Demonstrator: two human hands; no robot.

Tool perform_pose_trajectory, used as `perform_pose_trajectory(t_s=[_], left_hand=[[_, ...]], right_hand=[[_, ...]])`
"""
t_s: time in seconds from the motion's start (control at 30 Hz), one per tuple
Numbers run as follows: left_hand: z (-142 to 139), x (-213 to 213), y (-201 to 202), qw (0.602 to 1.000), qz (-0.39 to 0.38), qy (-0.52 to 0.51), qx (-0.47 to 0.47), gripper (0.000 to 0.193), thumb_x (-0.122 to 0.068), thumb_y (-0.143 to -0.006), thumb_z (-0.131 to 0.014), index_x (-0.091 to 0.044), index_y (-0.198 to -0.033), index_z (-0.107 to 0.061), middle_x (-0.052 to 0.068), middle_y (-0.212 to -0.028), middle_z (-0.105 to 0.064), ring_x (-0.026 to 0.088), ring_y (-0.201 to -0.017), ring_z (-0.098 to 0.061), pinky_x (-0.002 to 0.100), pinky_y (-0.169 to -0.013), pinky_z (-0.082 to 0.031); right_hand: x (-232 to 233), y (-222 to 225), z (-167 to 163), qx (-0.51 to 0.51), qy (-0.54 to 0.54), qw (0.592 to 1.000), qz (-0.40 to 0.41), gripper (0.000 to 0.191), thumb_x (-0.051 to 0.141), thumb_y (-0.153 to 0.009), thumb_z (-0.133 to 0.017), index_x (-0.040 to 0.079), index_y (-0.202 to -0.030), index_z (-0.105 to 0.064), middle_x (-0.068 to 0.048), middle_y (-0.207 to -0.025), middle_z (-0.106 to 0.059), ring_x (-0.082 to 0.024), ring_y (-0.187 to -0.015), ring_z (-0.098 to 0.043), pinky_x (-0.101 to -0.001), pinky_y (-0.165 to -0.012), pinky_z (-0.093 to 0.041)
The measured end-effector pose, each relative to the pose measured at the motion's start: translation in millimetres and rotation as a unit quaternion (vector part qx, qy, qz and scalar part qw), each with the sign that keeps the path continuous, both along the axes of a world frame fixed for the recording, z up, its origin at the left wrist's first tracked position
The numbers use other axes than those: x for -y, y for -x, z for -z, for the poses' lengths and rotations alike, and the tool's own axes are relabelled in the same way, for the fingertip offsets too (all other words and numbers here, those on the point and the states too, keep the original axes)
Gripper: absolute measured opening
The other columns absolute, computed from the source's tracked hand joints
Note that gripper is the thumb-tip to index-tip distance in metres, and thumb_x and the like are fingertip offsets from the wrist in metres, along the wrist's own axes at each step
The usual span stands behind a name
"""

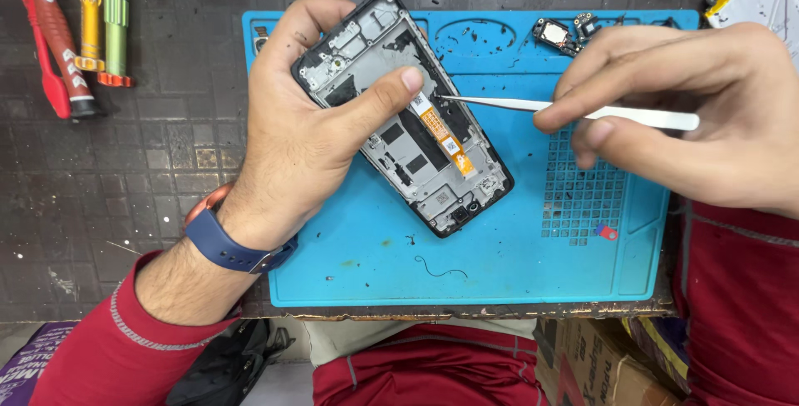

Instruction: The person works on a disassembled smartphone frame on a blue repair mat, using tweezers and a metal pry tool to scrape and remove old adhesive and debris from the frame edges and interior. They rotate the phone repeatedly to reach different sides and pick small debris away by hand.

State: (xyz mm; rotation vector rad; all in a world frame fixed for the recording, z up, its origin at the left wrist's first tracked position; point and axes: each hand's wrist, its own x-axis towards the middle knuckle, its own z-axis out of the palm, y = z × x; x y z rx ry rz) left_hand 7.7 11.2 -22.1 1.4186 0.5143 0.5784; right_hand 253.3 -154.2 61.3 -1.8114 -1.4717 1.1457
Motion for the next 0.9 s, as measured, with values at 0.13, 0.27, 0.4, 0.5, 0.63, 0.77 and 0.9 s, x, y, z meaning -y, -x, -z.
perform_pose_trajectory(t_s=[0.13, 0.27, 0.4, 0.5, 0.63, 0.77, 0.9], left_hand=[[0, 1, 1, 1.0, 0.001, 0.023, 0.001, 0.036, -0.011, -0.103, -0.082, -0.004, -0.126, -0.055, 0.001, -0.106, -0.072, 0.006, -0.095, -0.071, 0.025, -0.089, -0.062], [-2, 1, 1, 1.0, 0.0, 0.008, -0.012, 0.034, -0.011, -0.104, -0.08, -0.005, -0.126, -0.054, 0.001, -0.105, -0.073, 0.005, -0.095, -0.072, 0.024, -0.088, -0.061], [-4, 2, 0, 1.0, -0.007, 0.006, -0.017, 0.034, -0.01, -0.105, -0.079, -0.005, -0.126, -0.053, 0.001, -0.105, -0.073, 0.005, -0.094, -0.072, 0.023, -0.086, -0.061], [-6, 2, -1, 1.0, -0.005, -0.001, -0.021, 0.034, -0.01, -0.103, -0.079, -0.005, -0.124, -0.053, 0.001, -0.105, -0.072, 0.005, -0.095, -0.071, 0.022, -0.083, -0.06], [-9, 2, -1, 0.999, -0.007, 0.002, -0.035, 0.034, -0.011, -0.101, -0.079, -0.005, -0.123, -0.053, 0.0, -0.107, -0.072, 0.005, -0.097, -0.071, 0.023, -0.086, -0.061], [-10, 2, -1, 1.0, -0.003, -0.007, -0.027, 0.033, -0.011, -0.103, -0.079, -0.004, -0.122, -0.053, 0.0, -0.105, -0.071, 0.004, -0.096, -0.069, 0.022, -0.085, -0.06], [-13, 0, -4, 0.999, 0.015, 0.0, -0.041, 0.037, -0.011, -0.096, -0.079, -0.004, -0.121, -0.052, -0.001, -0.106, -0.069, 0.005, -0.097, -0.068, 0.023, -0.087, -0.06]], right_hand=[[-2, 8, 3, -0.01, 0.019, 0.998, 0.054, 0.021, -0.006, -0.096, -0.056, -0.001, -0.11, -0.071, -0.01, -0.096, -0.07, -0.014, -0.072, -0.068, -0.0265, -0.057, -0.056], [-5, 16, 9, 0.182, -0.13, 0.975, -0.007, 0.031, -0.008, -0.087, -0.062, -0.004, -0.118, -0.065, -0.012, -0.095, -0.064, -0.018, -0.081, -0.067, -0.0298, -0.069, -0.056], [-8, 26, 11, 0.324, -0.134, 0.937, -0.01, 0.02, -0.007, -0.09, -0.07, 0.002, -0.108, -0.071, -0.014, -0.089, -0.06, -0.024, -0.074, -0.062, -0.035, -0.064, -0.05], [-8, 26, 10, 0.328, -0.178, 0.927, -0.023, 0.017, -0.004, -0.092, -0.073, 0.001, -0.107, -0.068, -0.013, -0.094, -0.058, -0.028, -0.088, -0.063, -0.0361, -0.075, -0.052], [-2, 21, 16, 0.326, -0.172, 0.93, -0.007, 0.018, -0.001, -0.093, -0.079, 0.001, -0.109, -0.071, -0.015, -0.094, -0.054, -0.027, -0.083, -0.059, -0.0351, -0.07, -0.048], [9, 16, 25, 0.326, -0.172, 0.929, 0.039, 0.008, -0.001, -0.105, -0.075, 0.003, -0.111, -0.073, -0.012, -0.099, -0.054, -0.021, -0.086, -0.058, -0.0309, -0.072, -0.045], [14, 8, 28, 0.294, -0.167, 0.939, 0.068, 0.013, 0.014, -0.109, -0.07, 0.002, -0.114, -0.072, -0.009, -0.098, -0.052, -0.017, -0.081, -0.052, -0.028, -0.07, -0.04]])
